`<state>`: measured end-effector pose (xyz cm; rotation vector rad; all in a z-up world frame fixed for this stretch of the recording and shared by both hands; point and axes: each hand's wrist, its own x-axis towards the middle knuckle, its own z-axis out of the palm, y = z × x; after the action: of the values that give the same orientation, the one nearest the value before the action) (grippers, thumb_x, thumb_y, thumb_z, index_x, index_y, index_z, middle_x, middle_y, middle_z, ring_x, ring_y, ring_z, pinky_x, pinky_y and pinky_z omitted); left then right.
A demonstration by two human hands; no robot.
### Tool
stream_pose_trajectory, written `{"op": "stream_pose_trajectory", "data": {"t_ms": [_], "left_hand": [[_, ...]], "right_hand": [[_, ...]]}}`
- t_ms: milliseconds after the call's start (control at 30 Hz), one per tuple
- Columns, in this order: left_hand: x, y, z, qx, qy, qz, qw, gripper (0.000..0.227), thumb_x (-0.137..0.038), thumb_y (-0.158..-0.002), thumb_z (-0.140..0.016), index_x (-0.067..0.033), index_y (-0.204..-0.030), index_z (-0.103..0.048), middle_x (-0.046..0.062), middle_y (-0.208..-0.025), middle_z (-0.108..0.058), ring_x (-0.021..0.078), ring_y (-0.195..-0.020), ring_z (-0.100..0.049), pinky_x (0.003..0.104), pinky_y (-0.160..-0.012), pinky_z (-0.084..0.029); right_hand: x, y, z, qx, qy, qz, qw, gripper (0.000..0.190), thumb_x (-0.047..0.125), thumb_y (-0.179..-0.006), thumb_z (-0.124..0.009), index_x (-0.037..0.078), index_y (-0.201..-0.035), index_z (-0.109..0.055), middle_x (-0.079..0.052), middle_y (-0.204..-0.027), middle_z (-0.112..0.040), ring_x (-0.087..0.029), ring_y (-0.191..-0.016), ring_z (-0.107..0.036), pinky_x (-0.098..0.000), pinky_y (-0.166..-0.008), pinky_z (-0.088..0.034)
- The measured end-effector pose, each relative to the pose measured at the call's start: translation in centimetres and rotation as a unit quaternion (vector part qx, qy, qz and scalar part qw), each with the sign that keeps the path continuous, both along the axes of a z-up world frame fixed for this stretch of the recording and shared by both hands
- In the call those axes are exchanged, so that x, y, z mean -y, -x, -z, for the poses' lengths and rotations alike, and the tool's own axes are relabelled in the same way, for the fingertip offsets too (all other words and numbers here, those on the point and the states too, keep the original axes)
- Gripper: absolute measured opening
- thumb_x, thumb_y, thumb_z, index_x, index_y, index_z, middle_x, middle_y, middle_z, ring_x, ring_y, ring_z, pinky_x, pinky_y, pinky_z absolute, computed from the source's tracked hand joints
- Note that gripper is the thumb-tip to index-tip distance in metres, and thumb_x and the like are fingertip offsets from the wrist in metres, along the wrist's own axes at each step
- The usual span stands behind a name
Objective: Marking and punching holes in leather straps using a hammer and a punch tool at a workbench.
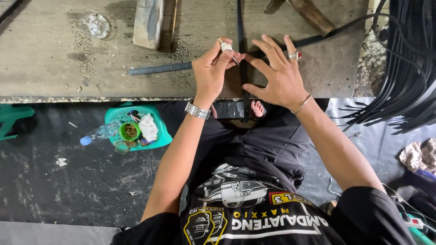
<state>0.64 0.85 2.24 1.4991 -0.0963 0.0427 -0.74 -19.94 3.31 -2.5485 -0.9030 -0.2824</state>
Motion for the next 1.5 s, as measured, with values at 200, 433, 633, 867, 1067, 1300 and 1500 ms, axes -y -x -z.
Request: {"op": "stream_pose_trajectory", "data": {"t_ms": [200, 433, 633, 867, 1067, 1300, 1500], "left_hand": [[0.1, 0.1, -0.2, 0.059, -0.058, 0.034, 0.996, 0.031, -0.029, -0.103, -0.06, -0.0005, -0.116, -0.066, 0.013, -0.094, -0.079, 0.019, -0.093, -0.079, 0.033, -0.084, -0.072], [0.5, 0.2, -0.1, 0.102, -0.087, 0.034, 0.99, 0.028, -0.025, -0.104, -0.059, 0.002, -0.111, -0.066, 0.013, -0.094, -0.078, 0.021, -0.093, -0.079, 0.033, -0.081, -0.072], [0.7, 0.0, 0.3, 0.171, -0.183, 0.004, 0.968, 0.017, -0.019, -0.103, -0.065, -0.0054, -0.112, -0.069, 0.003, -0.093, -0.081, 0.0111, -0.088, -0.079, 0.019, -0.073, -0.064], [0.7, 0.0, 1.5, 0.203, -0.223, -0.017, 0.953, 0.014, -0.014, -0.1, -0.072, -0.0072, -0.112, -0.071, -0.001, -0.091, -0.081, 0.0037, -0.07, -0.073, 0.017, -0.06, -0.058], [0.7, 0.4, 1.8, 0.242, -0.234, 0.003, 0.942, 0.023, -0.007, -0.101, -0.072, -0.0099, -0.123, -0.066, 0.003, -0.095, -0.081, 0.0105, -0.086, -0.08, 0.021, -0.075, -0.065], [0.7, 0.2, 1.0, 0.19, -0.191, -0.015, 0.963, 0.011, -0.006, -0.103, -0.063, 0.0003, -0.112, -0.066, 0.007, -0.105, -0.077, 0.0131, -0.085, -0.08, 0.023, -0.073, -0.069], [0.4, 0.2, -0.1, 0.032, -0.035, -0.001, 0.999, 0.028, -0.026, -0.106, -0.056, -0.0035, -0.121, -0.062, 0.015, -0.095, -0.079, 0.0211, -0.091, -0.081, 0.033, -0.082, -0.073]], "right_hand": [[0.1, 0.0, 0.1, -0.018, -0.007, 0.003, 1.0, 0.057, 0.048, -0.093, -0.084, 0.005, -0.13, -0.075, -0.018, -0.151, -0.053, -0.039, -0.147, -0.047, -0.0615, -0.123, -0.014], [0.2, -0.1, 0.4, -0.025, -0.015, 0.01, 1.0, 0.059, 0.048, -0.09, -0.088, 0.003, -0.126, -0.075, -0.016, -0.152, -0.053, -0.038, -0.147, -0.047, -0.0598, -0.125, -0.014], [0.3, -0.1, 0.4, -0.044, -0.008, 0.015, 0.999, 0.062, 0.05, -0.09, -0.086, 0.003, -0.128, -0.074, -0.014, -0.154, -0.05, -0.035, -0.149, -0.044, -0.0577, -0.126, -0.013], [0.3, -0.1, 0.7, -0.034, -0.008, 0.016, 0.999, 0.061, 0.05, -0.089, -0.087, 0.002, -0.124, -0.076, -0.014, -0.154, -0.052, -0.035, -0.149, -0.045, -0.0583, -0.126, -0.013], [0.3, 0.0, 0.7, -0.035, 0.0, 0.019, 0.999, 0.062, 0.053, -0.09, -0.086, 0.001, -0.121, -0.077, -0.014, -0.154, -0.052, -0.034, -0.15, -0.044, -0.058, -0.126, -0.013], [0.2, -0.1, 0.2, -0.038, -0.01, 0.012, 0.999, 0.064, 0.048, -0.09, -0.086, 0.004, -0.134, -0.074, -0.015, -0.152, -0.051, -0.036, -0.148, -0.045, -0.0589, -0.125, -0.014], [0.3, -0.1, 0.4, -0.027, -0.013, 0.006, 1.0, 0.062, 0.058, -0.099, -0.075, 0.003, -0.129, -0.074, -0.018, -0.151, -0.053, -0.039, -0.147, -0.047, -0.0608, -0.124, -0.014]]}}
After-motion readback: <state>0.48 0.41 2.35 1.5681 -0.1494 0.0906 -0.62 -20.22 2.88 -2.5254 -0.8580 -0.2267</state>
